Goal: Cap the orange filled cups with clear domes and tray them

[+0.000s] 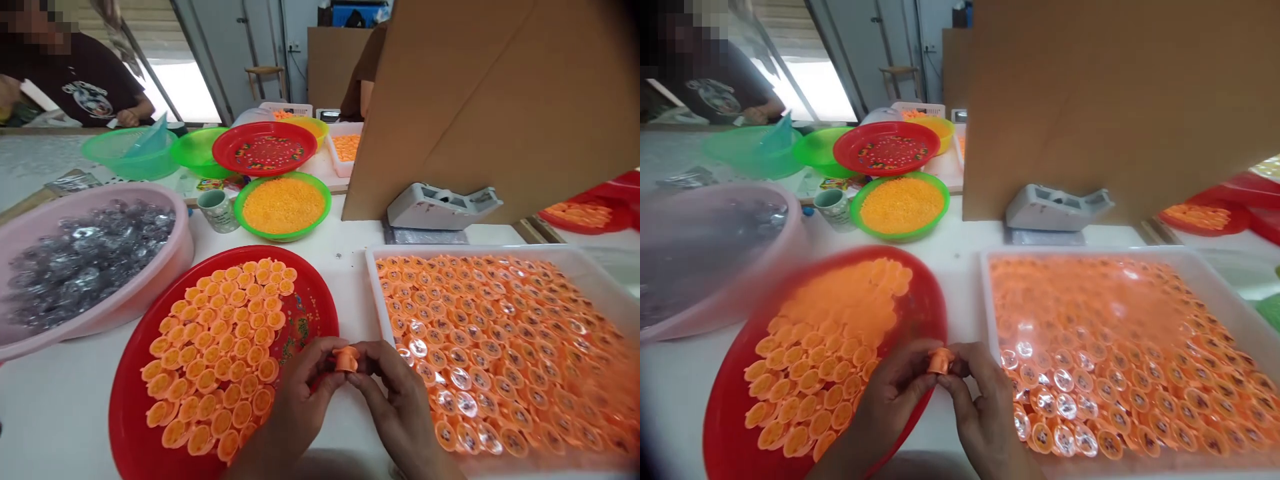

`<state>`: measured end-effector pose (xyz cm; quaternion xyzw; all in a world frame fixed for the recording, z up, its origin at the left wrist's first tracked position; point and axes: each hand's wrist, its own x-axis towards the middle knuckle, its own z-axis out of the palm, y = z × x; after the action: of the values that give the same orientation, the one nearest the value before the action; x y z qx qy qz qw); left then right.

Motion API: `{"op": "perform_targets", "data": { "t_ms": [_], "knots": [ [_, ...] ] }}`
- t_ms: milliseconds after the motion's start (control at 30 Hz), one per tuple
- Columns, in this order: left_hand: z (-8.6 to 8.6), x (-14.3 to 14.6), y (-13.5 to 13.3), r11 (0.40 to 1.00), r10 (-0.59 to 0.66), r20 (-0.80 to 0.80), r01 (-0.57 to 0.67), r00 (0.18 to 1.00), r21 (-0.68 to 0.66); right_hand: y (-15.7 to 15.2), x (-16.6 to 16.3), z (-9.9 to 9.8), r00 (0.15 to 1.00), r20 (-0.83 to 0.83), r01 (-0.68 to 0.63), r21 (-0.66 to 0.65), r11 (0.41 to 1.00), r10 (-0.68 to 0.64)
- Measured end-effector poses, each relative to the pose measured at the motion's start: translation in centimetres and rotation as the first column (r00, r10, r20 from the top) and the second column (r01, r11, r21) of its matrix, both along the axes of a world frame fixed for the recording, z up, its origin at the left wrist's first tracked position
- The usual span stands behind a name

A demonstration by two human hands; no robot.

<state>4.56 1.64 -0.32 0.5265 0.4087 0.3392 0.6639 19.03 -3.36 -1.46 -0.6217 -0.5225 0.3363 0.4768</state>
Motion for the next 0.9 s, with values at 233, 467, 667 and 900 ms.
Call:
{"op": "perform_targets", "data": {
  "t_ms": [233, 467, 667, 900],
  "knots": [
    [-0.5, 0.4, -0.1, 0.996, 0.050, -0.046, -0.046, 0.998, 0.072, -0.2, 0.1, 0.2, 1.000, 0.018, 0.015, 0.084, 0.996, -0.016],
    [0.0, -0.1, -0.5, 0.995, 0.096, -0.066, -0.095, 0.993, 0.018, 0.0, -0.1, -0.2, 0.988, -0.152, 0.017, -0.046, 0.999, -0.024],
    [0.0, -0.4, -1.2, 0.925, 0.134, -0.138, -0.073, 0.981, 0.373, -0.8, -0.9, -0.1, 0.999, -0.009, -0.037, 0.028, 0.999, 0.037],
    [0.5, -0.2, -1.5, 0.810, 0.233, -0.156, -0.103, 0.960, 0.578, -1.6, -2.1, -0.4, 0.994, 0.090, 0.051, 0.079, 0.996, -0.058]
  ]
}}
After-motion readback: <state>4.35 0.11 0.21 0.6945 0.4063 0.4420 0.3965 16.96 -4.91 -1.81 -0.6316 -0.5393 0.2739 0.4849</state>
